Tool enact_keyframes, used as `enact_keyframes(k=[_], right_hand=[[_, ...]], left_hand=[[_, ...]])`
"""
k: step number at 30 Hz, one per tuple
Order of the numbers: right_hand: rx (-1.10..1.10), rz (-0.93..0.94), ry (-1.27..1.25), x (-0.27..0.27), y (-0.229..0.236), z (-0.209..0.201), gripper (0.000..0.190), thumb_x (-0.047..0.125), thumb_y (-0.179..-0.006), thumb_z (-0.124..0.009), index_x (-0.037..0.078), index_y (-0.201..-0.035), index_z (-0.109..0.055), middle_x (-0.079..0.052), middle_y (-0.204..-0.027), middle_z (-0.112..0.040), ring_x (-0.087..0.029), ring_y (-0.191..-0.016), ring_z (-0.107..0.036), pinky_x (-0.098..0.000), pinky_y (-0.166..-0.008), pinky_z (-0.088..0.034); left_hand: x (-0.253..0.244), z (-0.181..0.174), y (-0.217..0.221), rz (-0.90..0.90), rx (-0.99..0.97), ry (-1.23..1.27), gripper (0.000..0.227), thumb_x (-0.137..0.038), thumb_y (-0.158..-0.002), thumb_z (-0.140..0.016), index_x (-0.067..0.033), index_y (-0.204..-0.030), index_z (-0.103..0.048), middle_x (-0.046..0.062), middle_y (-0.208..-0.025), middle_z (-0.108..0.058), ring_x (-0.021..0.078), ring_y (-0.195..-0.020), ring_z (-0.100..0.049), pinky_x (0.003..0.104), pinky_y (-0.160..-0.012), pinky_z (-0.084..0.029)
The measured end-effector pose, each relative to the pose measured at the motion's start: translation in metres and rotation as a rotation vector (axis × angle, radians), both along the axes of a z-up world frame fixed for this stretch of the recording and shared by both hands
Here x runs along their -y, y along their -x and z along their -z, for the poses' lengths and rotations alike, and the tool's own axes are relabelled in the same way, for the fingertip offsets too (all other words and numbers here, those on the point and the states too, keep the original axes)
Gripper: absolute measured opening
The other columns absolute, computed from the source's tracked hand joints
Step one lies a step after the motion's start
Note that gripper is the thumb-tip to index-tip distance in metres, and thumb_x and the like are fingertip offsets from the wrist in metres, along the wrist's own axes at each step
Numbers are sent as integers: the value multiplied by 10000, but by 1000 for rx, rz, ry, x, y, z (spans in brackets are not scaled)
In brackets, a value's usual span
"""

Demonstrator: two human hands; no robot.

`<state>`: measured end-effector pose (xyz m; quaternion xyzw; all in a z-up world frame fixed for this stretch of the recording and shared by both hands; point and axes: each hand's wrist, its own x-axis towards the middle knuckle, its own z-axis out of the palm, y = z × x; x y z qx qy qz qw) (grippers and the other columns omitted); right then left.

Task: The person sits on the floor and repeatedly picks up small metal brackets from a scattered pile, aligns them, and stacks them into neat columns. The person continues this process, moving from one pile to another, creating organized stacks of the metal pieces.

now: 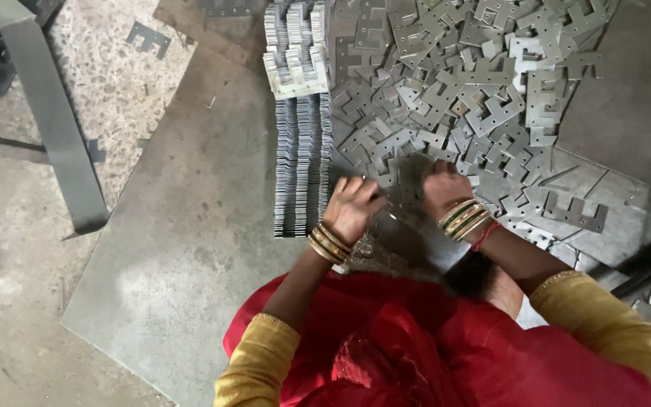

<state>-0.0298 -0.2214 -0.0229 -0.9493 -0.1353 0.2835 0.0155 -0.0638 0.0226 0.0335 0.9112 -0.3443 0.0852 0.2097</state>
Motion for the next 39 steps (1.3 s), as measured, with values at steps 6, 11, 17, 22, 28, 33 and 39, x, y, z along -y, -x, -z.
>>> enact_keyframes(k=[6,11,17,22,28,33,39], right_hand=[[335,166,-157,1,12,21,456,207,-743,-805,-13,-1120,-673,-207,-999,-744,-372,-920,-729,-480,-750,-591],[199,583,-847,27,10,30,436,202,-766,-879,26,-1120,-694,-168,-1030,-772,-321,-939,-763,-444,-855,-599],[-693,837,-1690,62,21,29,437,19,-804,-782,30,-1178,-557,-59,-1101,-736,-198,-1022,-734,-383,-900,-643],[-649,823,-1777,51,41,28,424,-17,-858,-743,-8,-1255,-595,-108,-1051,-740,-227,-925,-733,-366,-797,-618],[-537,772,-1818,47,46,24,357,-56,-858,-753,-15,-1197,-647,-93,-1048,-732,-193,-911,-731,-332,-803,-617],[-401,803,-1639,43,52,25,347,-46,-841,-749,-22,-1174,-655,-75,-982,-720,-176,-846,-720,-324,-736,-607],[-90,571,-1262,34,50,-22,461,-22,-781,-777,-36,-1222,-642,-107,-1006,-713,-195,-909,-688,-358,-823,-595]], left_hand=[[-13,-2,31,-16,62,58,356,-43,-737,-675,-136,-1076,-735,102,-1203,-634,327,-1059,-661,412,-844,-569],[-14,-14,47,-39,-38,173,357,16,-732,-692,-45,-1084,-718,134,-1167,-649,302,-1015,-673,386,-788,-594],[9,-19,61,-69,-65,369,229,45,-858,-696,-18,-1078,-713,101,-1175,-675,268,-1062,-694,360,-852,-605],[44,-10,77,-251,-109,594,319,61,-931,-653,-67,-1223,-641,112,-1242,-664,269,-1143,-697,364,-951,-618],[65,0,78,-659,-822,1880,592,-141,-956,-687,-106,-1485,-426,132,-1449,-560,259,-1189,-662,393,-956,-585],[76,28,77,-800,-1020,1779,546,-134,-863,-789,-78,-1331,-514,122,-1333,-620,254,-1137,-662,417,-908,-590],[76,84,71,-683,-1317,1922,313,-190,-944,-736,-63,-1207,-622,80,-1139,-700,229,-1000,-673,402,-839,-584]])
